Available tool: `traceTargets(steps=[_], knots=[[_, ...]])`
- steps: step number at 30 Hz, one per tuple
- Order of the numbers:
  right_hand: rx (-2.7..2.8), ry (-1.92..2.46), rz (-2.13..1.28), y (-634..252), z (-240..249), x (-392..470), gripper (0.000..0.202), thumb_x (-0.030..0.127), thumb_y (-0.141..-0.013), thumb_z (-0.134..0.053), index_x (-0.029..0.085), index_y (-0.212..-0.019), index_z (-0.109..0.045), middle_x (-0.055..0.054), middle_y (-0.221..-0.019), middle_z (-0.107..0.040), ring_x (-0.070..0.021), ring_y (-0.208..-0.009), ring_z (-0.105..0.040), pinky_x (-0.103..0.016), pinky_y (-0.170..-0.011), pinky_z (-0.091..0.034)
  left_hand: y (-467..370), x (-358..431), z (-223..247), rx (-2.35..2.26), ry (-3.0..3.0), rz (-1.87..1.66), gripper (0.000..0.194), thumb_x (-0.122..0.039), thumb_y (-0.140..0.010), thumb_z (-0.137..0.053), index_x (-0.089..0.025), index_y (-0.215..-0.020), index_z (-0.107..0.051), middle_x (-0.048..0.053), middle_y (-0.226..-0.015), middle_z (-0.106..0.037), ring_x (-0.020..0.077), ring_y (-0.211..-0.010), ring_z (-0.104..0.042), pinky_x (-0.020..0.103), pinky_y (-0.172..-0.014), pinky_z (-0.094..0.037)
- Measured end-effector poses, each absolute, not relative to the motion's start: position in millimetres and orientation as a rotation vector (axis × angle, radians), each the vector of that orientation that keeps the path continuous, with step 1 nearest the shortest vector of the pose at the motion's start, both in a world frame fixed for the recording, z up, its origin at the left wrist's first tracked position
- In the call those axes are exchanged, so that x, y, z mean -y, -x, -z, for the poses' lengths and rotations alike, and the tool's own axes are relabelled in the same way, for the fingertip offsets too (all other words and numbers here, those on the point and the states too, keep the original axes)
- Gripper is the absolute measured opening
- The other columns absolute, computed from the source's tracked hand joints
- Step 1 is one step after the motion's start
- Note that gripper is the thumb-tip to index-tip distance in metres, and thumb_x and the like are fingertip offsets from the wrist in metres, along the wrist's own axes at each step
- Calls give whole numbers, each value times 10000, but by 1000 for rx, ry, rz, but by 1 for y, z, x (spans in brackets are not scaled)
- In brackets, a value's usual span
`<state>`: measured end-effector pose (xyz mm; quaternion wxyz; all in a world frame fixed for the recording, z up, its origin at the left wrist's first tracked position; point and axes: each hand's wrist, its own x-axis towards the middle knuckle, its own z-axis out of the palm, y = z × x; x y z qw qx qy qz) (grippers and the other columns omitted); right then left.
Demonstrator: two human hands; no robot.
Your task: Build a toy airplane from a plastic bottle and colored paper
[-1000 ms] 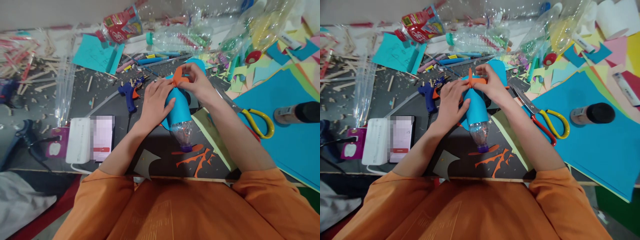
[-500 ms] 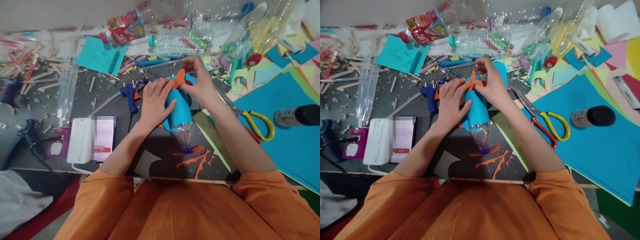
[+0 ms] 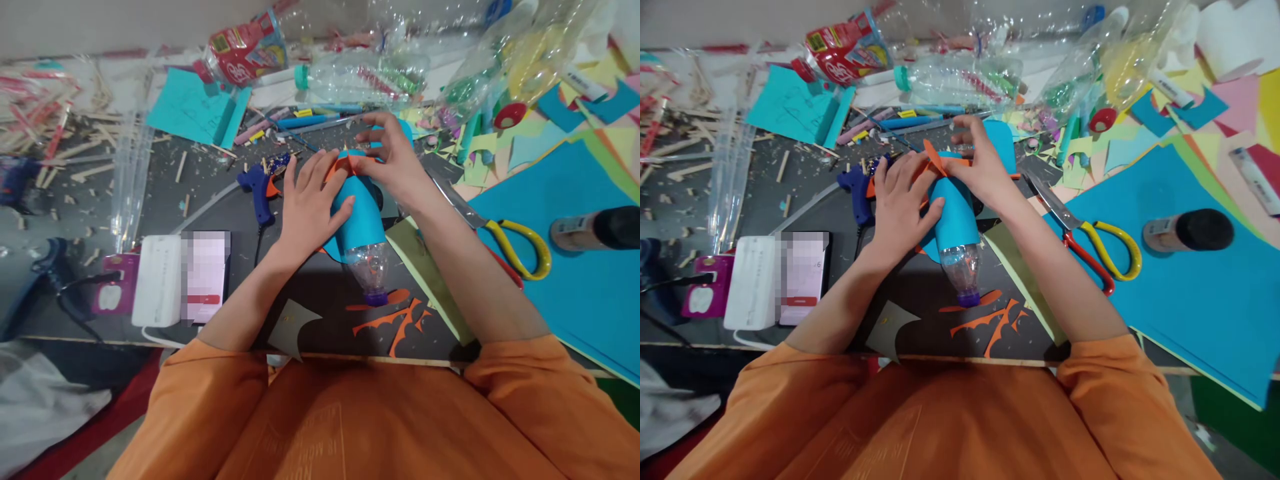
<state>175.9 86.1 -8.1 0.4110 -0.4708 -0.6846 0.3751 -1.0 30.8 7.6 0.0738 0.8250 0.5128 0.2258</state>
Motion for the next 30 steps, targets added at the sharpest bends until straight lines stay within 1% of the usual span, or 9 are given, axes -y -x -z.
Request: traceTargets(steps=[3, 7, 10, 15, 19, 24, 27, 30], knots=[[1677, 1157, -1068, -179, -1, -85, 455, 346, -770, -696, 305, -1168, -480, -49, -1206, -577, -241, -1169, -558, -406, -942, -507, 1, -30, -8, -1519, -2497, -715, 484, -532, -923, -326, -315, -1323, -490, 36, -1458, -488, 291, -1399, -373, 544, -1203, -111], [1692, 1070, -1210, -186, -6, -88, 391, 377, -702, -757, 265, -1029, -574, -35, -1099, -631, -248, -1146, -561, -441, -977, -476, 0, -28, -8, -1500, -2519, -745, 488, -516, -938, -303, -279, -1323, -487, 55, -1457, -488, 277, -1387, -395, 520, -1206, -135], [1664, 1031, -1299, -189, -5, -89, 374, 402, -674, -776, 242, -964, -602, -31, -1064, -650, -243, -1104, -575, -446, -986, -463, -1, -27, -7, -1479, -2523, -754, 474, -500, -953, -277, -274, -1307, -496, 53, -1422, -526, 258, -1361, -433, 503, -1209, -147], [1596, 1012, -1356, -188, 1, -89, 375, 435, -670, -775, 228, -939, -614, -19, -1000, -645, -217, -1012, -591, -408, -931, -479, -1, -26, -7, -1448, -2508, -768, 453, -489, -962, -267, -295, -1298, -500, 31, -1386, -561, 238, -1299, -500, 504, -1213, -144], [1573, 1008, -1358, -187, 5, -90, 384, 443, -662, -777, 223, -933, -617, -19, -994, -638, -207, -990, -589, -388, -904, -483, -1, -26, -7, -1446, -2499, -775, 450, -487, -961, -276, -296, -1294, -511, 27, -1377, -569, 243, -1297, -500, 512, -1213, -142], [1549, 1002, -1359, -186, 7, -91, 384, 466, -644, -783, 233, -903, -622, -5, -982, -649, -204, -982, -599, -377, -894, -493, -1, -26, -7, -1451, -2520, -786, 440, -480, -963, -281, -310, -1298, -511, 11, -1370, -578, 225, -1294, -502, 498, -1211, -157], [1552, 1008, -1352, -185, 6, -91, 369, 460, -658, -770, 229, -904, -621, -5, -985, -657, -207, -993, -602, -385, -902, -497, -1, -26, -6, -1446, -2554, -774, 466, -498, -962, -267, -286, -1294, -516, 34, -1378, -572, 227, -1304, -493, 485, -1206, -170], [1601, 1024, -1320, -185, 2, -89, 328, 448, -705, -734, 230, -920, -617, -10, -987, -667, -212, -1004, -607, -408, -931, -492, 0, -26, -4, -1452, -2547, -774, 485, -505, -959, -264, -264, -1303, -507, 56, -1390, -558, 244, -1329, -465, 493, -1204, -159]])
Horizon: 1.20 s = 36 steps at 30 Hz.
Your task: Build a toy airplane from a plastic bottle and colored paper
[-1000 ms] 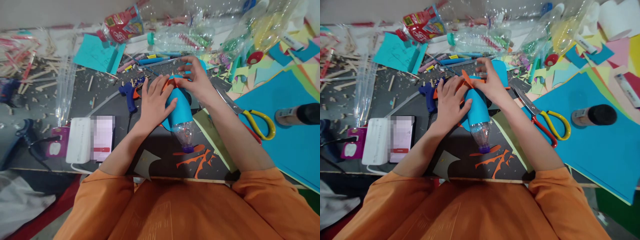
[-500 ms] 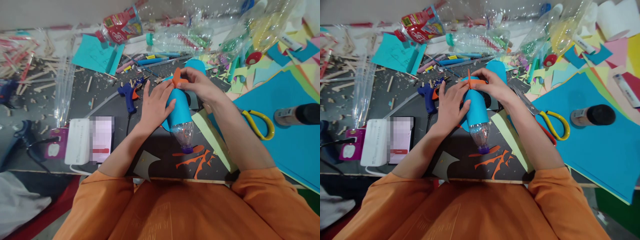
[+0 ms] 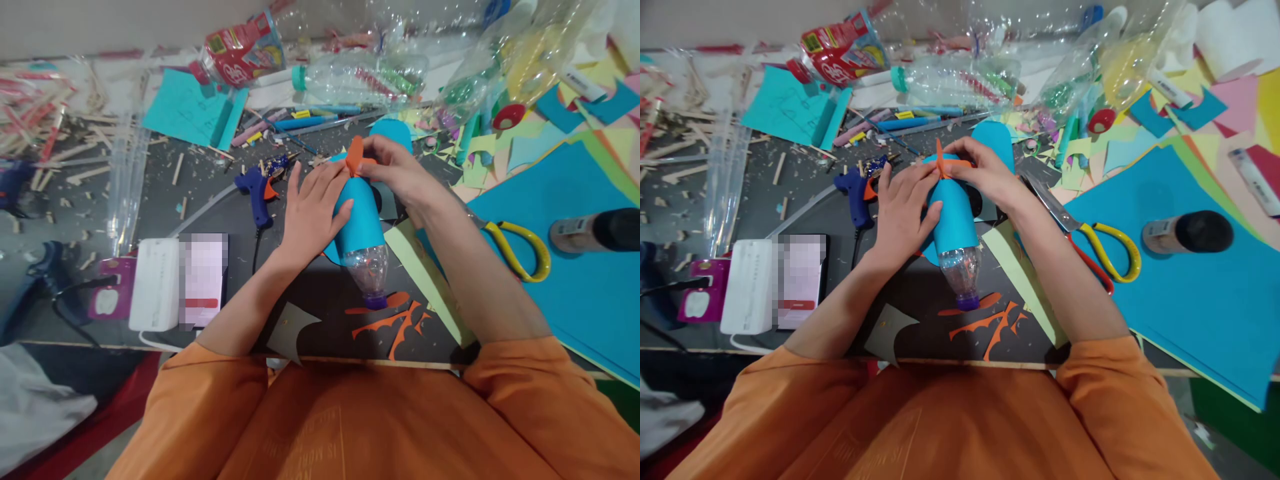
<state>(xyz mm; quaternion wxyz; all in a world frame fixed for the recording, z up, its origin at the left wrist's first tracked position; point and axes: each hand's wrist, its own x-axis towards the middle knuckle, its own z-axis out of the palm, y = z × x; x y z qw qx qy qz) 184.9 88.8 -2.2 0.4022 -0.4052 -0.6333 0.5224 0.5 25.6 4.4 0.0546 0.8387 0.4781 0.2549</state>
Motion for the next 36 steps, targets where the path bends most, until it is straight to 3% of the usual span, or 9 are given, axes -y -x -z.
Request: traceTargets(steps=[4, 9, 14, 20, 26, 31, 36], knots=[[1766, 1059, -1148, -187, -16, -82, 240, 415, -758, -705, 262, -927, -628, -19, -1054, -676, -247, -1087, -589, -453, -991, -464, 0, -25, -2, -1512, -2483, -802, 482, -520, -944, -299, -264, -1304, -492, 73, -1424, -517, 269, -1355, -428, 510, -1201, -153], [2041, 1100, -866, -192, -46, -68, 102, 395, -798, -678, 297, -779, -656, -44, -1093, -676, -324, -1135, -547, -516, -1010, -429, 1, -25, 0, -1556, -2457, -789, 507, -542, -930, -315, -257, -1318, -476, 88, -1434, -500, 282, -1364, -410, 515, -1198, -151], [2252, 1088, -741, -192, -55, -60, 157, 392, -867, -571, 312, -760, -653, -67, -1034, -683, -327, -1045, -566, -518, -932, -460, 0, -25, -2, -1574, -2440, -734, 494, -546, -929, -311, -316, -1337, -469, 54, -1456, -478, 284, -1383, -382, 515, -1204, -132], [2470, 1160, -478, -186, -56, -59, 212, 211, -877, -454, 272, -844, -654, -107, -969, -659, -330, -990, -572, -530, -847, -484, 1, -23, -7, -1590, -2413, -683, 490, -563, -927, -301, -325, -1303, -508, 55, -1457, -471, 309, -1389, -372, 557, -1199, -116], [2535, 1224, -470, -176, -61, -52, 287, 118, -834, -393, 254, -903, -636, -109, -983, -624, -329, -988, -535, -576, -903, -460, 2, -24, -4, -1556, -2393, -767, 450, -562, -925, -332, -329, -1240, -554, 53, -1409, -521, 295, -1362, -411, 559, -1196, -148], [2446, 1317, -585, -170, -62, -50, 220, 129, -841, -415, 219, -796, -611, -144, -955, -599, -366, -1044, -508, -586, -950, -406, 1, -24, -7, -1536, -2432, -754, 426, -522, -940, -323, -314, -1227, -559, 56, -1368, -565, 286, -1354, -426, 562, -1196, -149], [2302, 1247, -562, -177, -54, -58, 132, 231, -863, -500, 260, -751, -564, -92, -950, -632, -314, -971, -545, -520, -903, -432, -1, -23, -8, -1531, -2465, -746, 415, -483, -950, -313, -292, -1232, -549, 58, -1378, -562, 273, -1372, -412, 550, -1197, -163]])
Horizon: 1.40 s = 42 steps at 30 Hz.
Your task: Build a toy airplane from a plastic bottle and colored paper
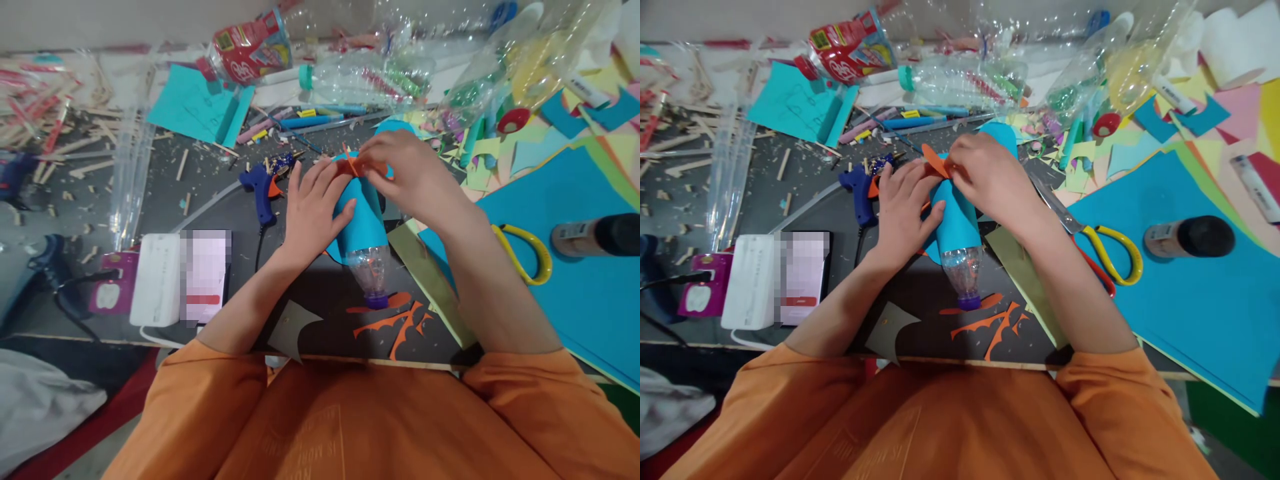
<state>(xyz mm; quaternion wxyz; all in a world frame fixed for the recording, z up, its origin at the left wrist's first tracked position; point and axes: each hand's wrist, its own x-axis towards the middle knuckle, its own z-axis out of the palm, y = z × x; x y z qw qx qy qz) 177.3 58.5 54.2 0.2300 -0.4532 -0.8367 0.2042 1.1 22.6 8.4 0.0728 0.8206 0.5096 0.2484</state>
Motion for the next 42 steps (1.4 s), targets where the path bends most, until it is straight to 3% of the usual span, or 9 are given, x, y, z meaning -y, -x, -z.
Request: traceTargets(steps=[6, 13, 19, 28, 35, 42], knots=[[2293, 1232, -471, -181, -48, -64, 155, 199, -858, -480, 273, -732, -533, -85, -943, -640, -299, -946, -554, -490, -864, -444, -1, -23, -8, -1510, -2474, -753, 403, -472, -954, -306, -297, -1224, -549, 43, -1400, -550, 253, -1373, -415, 532, -1195, -186], [2330, 1195, -551, -185, -42, -67, 151, 260, -895, -444, 277, -834, -581, -78, -1108, -615, -325, -1090, -507, -523, -995, -351, 2, -26, -9, -1478, -2482, -733, 386, -476, -948, -319, -304, -1194, -562, 37, -1373, -574, 261, -1366, -424, 537, -1190, -198], [2356, 1212, -482, -180, -41, -64, 159, 223, -894, -431, 267, -913, -582, -95, -1112, -606, -323, -1082, -514, -524, -974, -387, 2, -27, -12, -1465, -2510, -697, 390, -458, -949, -322, -274, -1193, -565, 55, -1354, -587, 261, -1365, -425, 520, -1192, -194], [2067, 1172, -727, -179, -14, -75, 140, 359, -881, -537, 332, -1013, -572, -47, -1168, -559, -299, -1227, -435, -534, -1056, -357, 1, -27, -12, -1465, -2492, -705, 390, -455, -948, -326, -299, -1227, -550, 44, -1362, -580, 262, -1364, -426, 516, -1194, -193], [2036, 1172, -778, -177, -10, -76, 108, 322, -875, -554, 312, -981, -574, -47, -1209, -556, -289, -1256, -437, -515, -1073, -354, -1, -28, -11, -1434, -2496, -695, 423, -459, -954, -309, -284, -1279, -518, 55, -1401, -547, 258, -1365, -421, 504, -1195, -195], [1971, 1159, -784, -177, -16, -71, 106, 268, -832, -609, 302, -925, -571, -18, -1366, -483, -266, -1392, -319, -487, -1106, -345, 1, -29, -8, -1430, -2523, -701, 455, -492, -957, -285, -271, -1275, -524, 63, -1396, -552, 249, -1347, -439, 487, -1190, -212]])
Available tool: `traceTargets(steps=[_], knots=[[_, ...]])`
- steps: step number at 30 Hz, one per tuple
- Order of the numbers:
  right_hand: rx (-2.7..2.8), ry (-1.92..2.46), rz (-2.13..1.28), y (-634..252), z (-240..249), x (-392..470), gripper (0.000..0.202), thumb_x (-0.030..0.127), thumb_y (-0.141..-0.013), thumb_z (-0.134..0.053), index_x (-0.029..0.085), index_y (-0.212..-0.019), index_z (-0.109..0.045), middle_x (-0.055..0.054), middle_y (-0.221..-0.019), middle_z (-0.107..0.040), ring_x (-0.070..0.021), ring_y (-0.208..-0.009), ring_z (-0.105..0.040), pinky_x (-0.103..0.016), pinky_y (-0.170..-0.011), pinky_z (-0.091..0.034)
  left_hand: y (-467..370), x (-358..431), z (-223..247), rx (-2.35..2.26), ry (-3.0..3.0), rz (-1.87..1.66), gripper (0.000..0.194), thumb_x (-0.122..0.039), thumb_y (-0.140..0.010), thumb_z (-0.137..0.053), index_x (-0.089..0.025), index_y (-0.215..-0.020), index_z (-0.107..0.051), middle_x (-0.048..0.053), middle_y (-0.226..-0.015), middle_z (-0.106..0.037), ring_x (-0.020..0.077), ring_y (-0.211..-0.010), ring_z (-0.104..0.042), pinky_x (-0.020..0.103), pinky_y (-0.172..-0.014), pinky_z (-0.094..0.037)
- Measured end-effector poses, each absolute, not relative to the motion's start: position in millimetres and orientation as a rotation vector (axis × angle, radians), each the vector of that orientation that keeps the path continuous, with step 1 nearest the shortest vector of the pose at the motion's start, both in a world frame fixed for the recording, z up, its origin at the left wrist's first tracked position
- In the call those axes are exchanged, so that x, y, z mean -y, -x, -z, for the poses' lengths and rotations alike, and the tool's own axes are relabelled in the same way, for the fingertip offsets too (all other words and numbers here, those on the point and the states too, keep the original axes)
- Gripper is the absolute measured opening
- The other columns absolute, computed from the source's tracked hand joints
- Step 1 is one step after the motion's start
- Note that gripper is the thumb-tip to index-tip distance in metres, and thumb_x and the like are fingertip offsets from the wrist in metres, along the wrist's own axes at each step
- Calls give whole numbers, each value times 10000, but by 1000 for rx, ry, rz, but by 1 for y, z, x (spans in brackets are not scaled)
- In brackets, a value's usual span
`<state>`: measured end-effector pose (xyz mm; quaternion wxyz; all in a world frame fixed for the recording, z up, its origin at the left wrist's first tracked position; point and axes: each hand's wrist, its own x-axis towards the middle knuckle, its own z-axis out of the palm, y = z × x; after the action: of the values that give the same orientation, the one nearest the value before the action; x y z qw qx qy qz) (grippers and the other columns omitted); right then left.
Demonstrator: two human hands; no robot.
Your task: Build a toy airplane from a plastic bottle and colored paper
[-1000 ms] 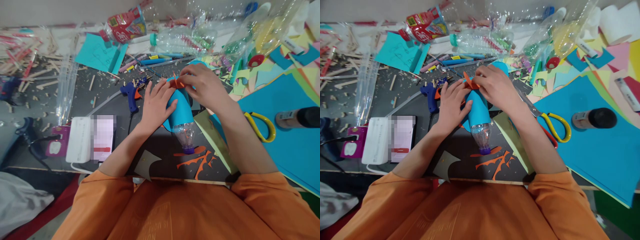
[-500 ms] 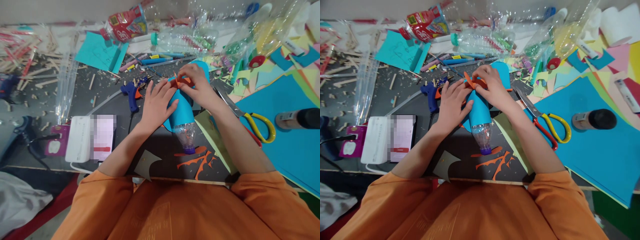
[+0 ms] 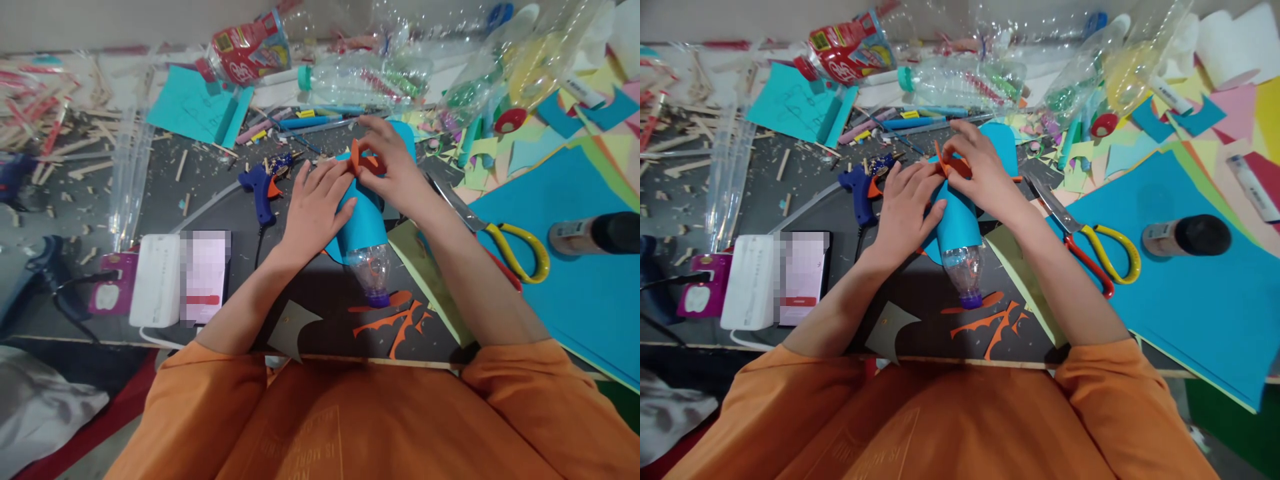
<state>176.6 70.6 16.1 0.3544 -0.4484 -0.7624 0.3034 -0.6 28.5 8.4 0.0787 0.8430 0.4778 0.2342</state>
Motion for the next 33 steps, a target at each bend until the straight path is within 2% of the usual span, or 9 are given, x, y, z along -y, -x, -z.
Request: traceTargets(steps=[5, 8, 12, 17, 20, 23, 28, 30, 33], knots=[[1960, 1127, -738, -176, -17, -69, 127, 173, -826, -566, 286, -884, -562, -22, -1434, -437, -229, -1358, -384, -455, -1138, -321, 2, -29, -9, -1425, -2523, -702, 470, -511, -956, -272, -279, -1284, -516, 55, -1396, -550, 244, -1353, -429, 467, -1189, -219], [1932, 1113, -752, -177, -14, -74, 126, 149, -800, -575, 270, -832, -562, -35, -1337, -523, -234, -1355, -393, -457, -1116, -363, 1, -29, -9, -1410, -2530, -691, 478, -507, -959, -265, -269, -1291, -514, 59, -1407, -540, 244, -1357, -425, 460, -1187, -220], [1909, 1127, -793, -178, -9, -84, 65, 206, -798, -591, 253, -822, -552, -44, -1254, -577, -262, -1314, -438, -462, -1010, -472, 0, -29, -10, -1401, -2545, -676, 480, -481, -968, -262, -241, -1303, -508, 73, -1407, -539, 242, -1356, -423, 460, -1183, -224], [1933, 1183, -661, -171, -5, -95, 112, 206, -806, -551, 264, -893, -511, -58, -1110, -608, -247, -1109, -571, -450, -964, -493, 0, -28, -10, -1403, -2550, -685, 486, -485, -971, -251, -224, -1283, -516, 84, -1407, -536, 236, -1354, -426, 441, -1179, -228], [1971, 1166, -540, -168, -3, -94, 214, 234, -827, -523, 276, -1037, -513, -80, -1195, -579, -267, -1228, -508, -487, -1052, -427, 0, -28, -9, -1411, -2546, -689, 494, -502, -970, -239, -229, -1275, -516, 80, -1404, -538, 231, -1351, -429, 436, -1179, -223], [1988, 1207, -493, -170, -2, -86, 320, 346, -876, -492, 343, -1196, -481, -56, -1360, -504, -278, -1395, -341, -552, -1141, -313, 0, -29, -8, -1410, -2536, -699, 509, -517, -967, -235, -227, -1272, -520, 84, -1400, -541, 237, -1350, -429, 440, -1180, -215], [2005, 1200, -566, -183, -7, -59, 442, 501, -907, -432, 372, -1325, -376, -30, -1467, -413, -276, -1464, -215, -581, -1188, -203, 1, -29, -5, -1378, -2496, -741, 524, -547, -959, -234, -231, -1272, -510, 87, -1408, -527, 252, -1363, -413, 468, -1181, -208], [1904, 1228, -596, -186, -7, -45, 442, 522, -921, -410, 387, -1338, -349, -16, -1492, -371, -258, -1465, -214, -560, -1183, -230, 2, -28, -4, -1358, -2471, -786, 534, -576, -950, -231, -244, -1280, -487, 89, -1418, -512, 255, -1367, -407, 478, -1170, -234], [1691, 1282, -657, -187, -2, -22, 433, 490, -939, -418, 359, -1341, -323, -57, -1486, -348, -257, -1384, -368, -532, -1103, -364, 3, -28, -5, -1355, -2387, -936, 523, -593, -947, -204, -284, -1315, -412, 96, -1422, -484, 242, -1367, -403, 450, -1126, -317]])
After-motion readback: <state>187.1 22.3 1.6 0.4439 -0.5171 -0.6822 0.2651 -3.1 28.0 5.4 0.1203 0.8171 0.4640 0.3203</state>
